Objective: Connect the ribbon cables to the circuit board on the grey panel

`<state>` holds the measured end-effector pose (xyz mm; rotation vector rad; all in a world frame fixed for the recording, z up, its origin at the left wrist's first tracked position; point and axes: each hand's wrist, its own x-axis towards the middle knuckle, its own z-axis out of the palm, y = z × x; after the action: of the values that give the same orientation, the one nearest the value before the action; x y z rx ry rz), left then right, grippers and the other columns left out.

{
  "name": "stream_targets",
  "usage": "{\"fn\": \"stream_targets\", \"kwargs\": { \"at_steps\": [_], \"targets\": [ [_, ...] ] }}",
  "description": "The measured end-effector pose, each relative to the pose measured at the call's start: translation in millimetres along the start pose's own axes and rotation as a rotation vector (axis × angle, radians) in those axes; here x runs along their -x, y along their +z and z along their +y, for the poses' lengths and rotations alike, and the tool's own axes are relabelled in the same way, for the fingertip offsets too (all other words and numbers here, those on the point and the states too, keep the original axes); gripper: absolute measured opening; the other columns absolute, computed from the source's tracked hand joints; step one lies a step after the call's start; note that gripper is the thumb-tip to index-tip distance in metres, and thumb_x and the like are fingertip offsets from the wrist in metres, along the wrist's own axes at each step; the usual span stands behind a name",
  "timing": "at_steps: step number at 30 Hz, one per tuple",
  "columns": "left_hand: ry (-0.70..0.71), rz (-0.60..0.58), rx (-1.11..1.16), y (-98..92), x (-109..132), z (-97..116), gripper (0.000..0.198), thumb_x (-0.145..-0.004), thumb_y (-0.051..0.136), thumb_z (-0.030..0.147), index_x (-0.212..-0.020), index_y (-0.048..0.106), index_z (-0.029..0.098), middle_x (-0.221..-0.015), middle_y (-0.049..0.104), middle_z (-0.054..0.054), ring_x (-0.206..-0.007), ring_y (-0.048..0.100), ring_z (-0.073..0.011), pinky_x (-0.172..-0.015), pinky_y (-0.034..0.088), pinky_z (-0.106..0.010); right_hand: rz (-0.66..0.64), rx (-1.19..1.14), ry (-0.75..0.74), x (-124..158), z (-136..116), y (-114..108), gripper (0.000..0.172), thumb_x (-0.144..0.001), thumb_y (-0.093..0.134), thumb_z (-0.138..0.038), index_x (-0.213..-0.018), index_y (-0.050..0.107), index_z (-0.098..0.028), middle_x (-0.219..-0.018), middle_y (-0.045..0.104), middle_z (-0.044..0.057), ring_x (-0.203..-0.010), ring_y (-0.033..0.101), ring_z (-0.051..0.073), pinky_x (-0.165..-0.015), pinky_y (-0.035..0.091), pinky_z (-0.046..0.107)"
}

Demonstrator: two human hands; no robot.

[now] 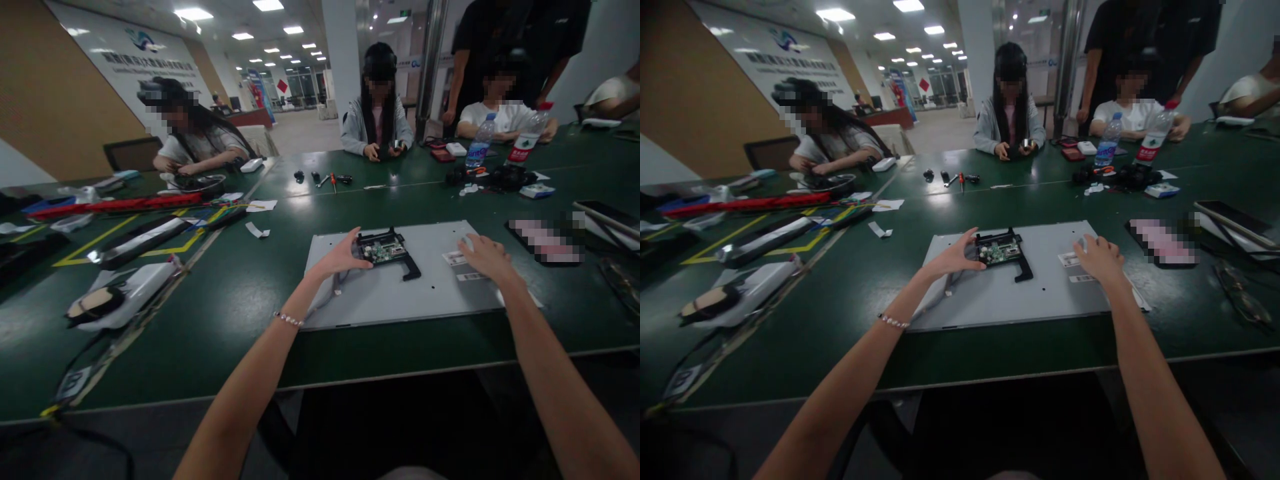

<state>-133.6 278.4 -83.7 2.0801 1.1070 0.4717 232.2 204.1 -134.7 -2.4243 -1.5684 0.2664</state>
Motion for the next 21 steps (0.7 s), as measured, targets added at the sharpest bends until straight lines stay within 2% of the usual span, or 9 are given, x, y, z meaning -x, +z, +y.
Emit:
{"fn": "stream_targets", "kwargs": {
  "at_steps": [5, 10, 21],
  "targets": [
    [0.108, -0.081, 0.007, 17.1, 5, 18, 0.114, -0.061, 0.078, 0.046, -0.153, 0.018, 0.016, -0.153, 0.029, -0.020, -0.139, 0.030, -0.0378, -0.115, 0.021, -0.052, 0.025, 0.022, -0.013, 3, -2, 0, 0.062, -0.093, 0.022, -0.060, -0.139, 0.044, -0.026, -0.141, 0.043, 0.017, -0.130, 0.037, 0.042, -0.100, 0.034, 0.061],
    [0.126, -0.112, -0.045, 32.3, 9, 33, 0.112, -0.061, 0.078, 0.047, -0.151, 0.022, 0.011, -0.151, 0.031, -0.021, -0.137, 0.031, -0.0386, -0.114, 0.022, -0.053, 0.017, 0.021, -0.011, 4, -2, 0, 0.061, -0.092, 0.024, -0.061, -0.138, 0.045, -0.026, -0.140, 0.044, 0.017, -0.130, 0.036, 0.042, -0.101, 0.034, 0.059],
    [0.057, -0.111, -0.032, 31.2, 15, 36, 0.110, -0.064, 0.075, 0.052, -0.151, 0.021, 0.012, -0.153, 0.026, -0.021, -0.141, 0.025, -0.0388, -0.114, 0.022, -0.053, 0.008, 0.033, -0.014, 7, -7, -3, 0.063, -0.092, 0.022, -0.061, -0.139, 0.043, -0.026, -0.141, 0.042, 0.018, -0.128, 0.037, 0.043, -0.099, 0.034, 0.060]
  ]
}}
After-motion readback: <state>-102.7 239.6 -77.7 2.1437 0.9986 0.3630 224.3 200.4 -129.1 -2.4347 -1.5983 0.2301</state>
